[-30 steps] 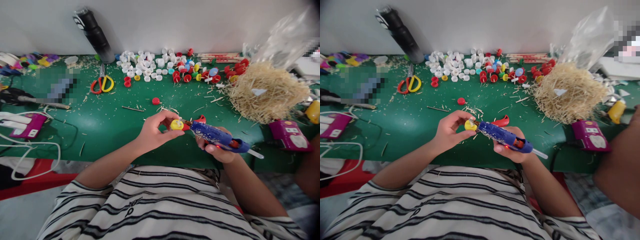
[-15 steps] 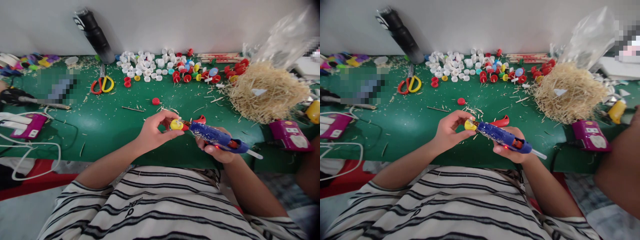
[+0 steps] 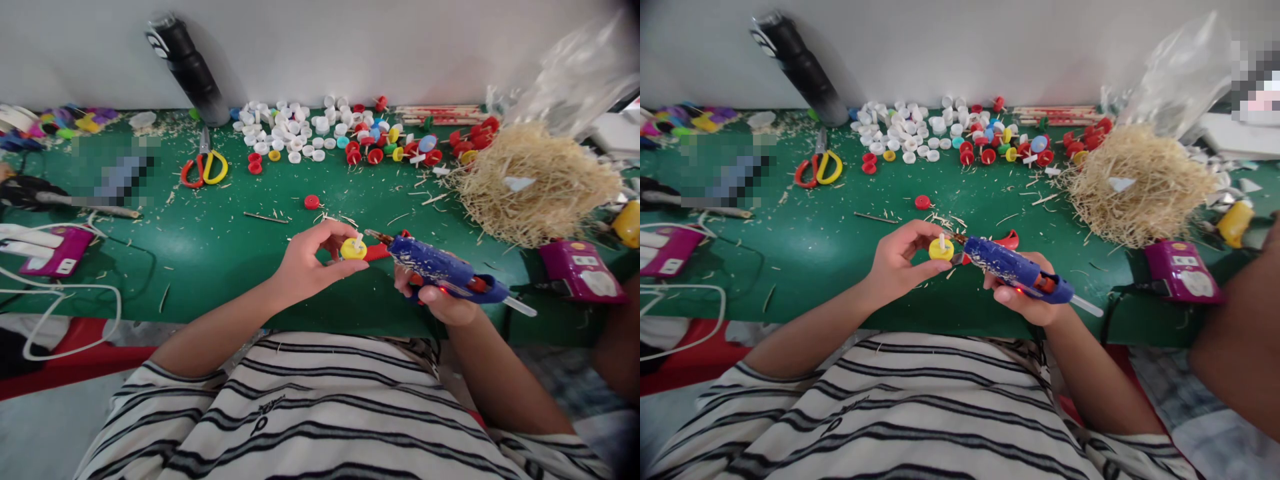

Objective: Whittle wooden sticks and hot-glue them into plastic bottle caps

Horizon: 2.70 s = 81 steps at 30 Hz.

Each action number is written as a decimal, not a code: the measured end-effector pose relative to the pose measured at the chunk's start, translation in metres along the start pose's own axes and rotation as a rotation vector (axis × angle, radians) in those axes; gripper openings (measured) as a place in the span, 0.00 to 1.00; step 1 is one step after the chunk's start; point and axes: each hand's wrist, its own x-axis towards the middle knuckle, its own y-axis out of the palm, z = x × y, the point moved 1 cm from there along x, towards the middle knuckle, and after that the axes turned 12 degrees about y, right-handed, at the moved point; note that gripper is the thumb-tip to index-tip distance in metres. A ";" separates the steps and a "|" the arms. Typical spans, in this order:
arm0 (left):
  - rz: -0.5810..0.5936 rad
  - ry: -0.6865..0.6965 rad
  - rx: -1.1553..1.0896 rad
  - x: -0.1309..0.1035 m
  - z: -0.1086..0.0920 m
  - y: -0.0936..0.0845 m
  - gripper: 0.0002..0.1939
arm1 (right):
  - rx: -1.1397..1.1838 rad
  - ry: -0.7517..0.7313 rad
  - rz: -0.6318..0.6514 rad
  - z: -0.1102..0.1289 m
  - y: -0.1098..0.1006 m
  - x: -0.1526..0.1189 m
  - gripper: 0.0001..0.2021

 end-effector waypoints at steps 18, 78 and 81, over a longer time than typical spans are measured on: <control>-0.001 -0.017 -0.033 0.002 -0.003 0.001 0.20 | 0.040 0.035 -0.012 0.001 0.003 -0.001 0.11; 0.001 0.032 -0.024 0.004 -0.004 0.002 0.19 | -0.089 -0.061 0.068 0.013 0.007 0.008 0.11; 0.000 0.035 -0.025 0.004 -0.004 0.002 0.19 | -0.082 -0.045 0.057 0.011 0.007 0.007 0.12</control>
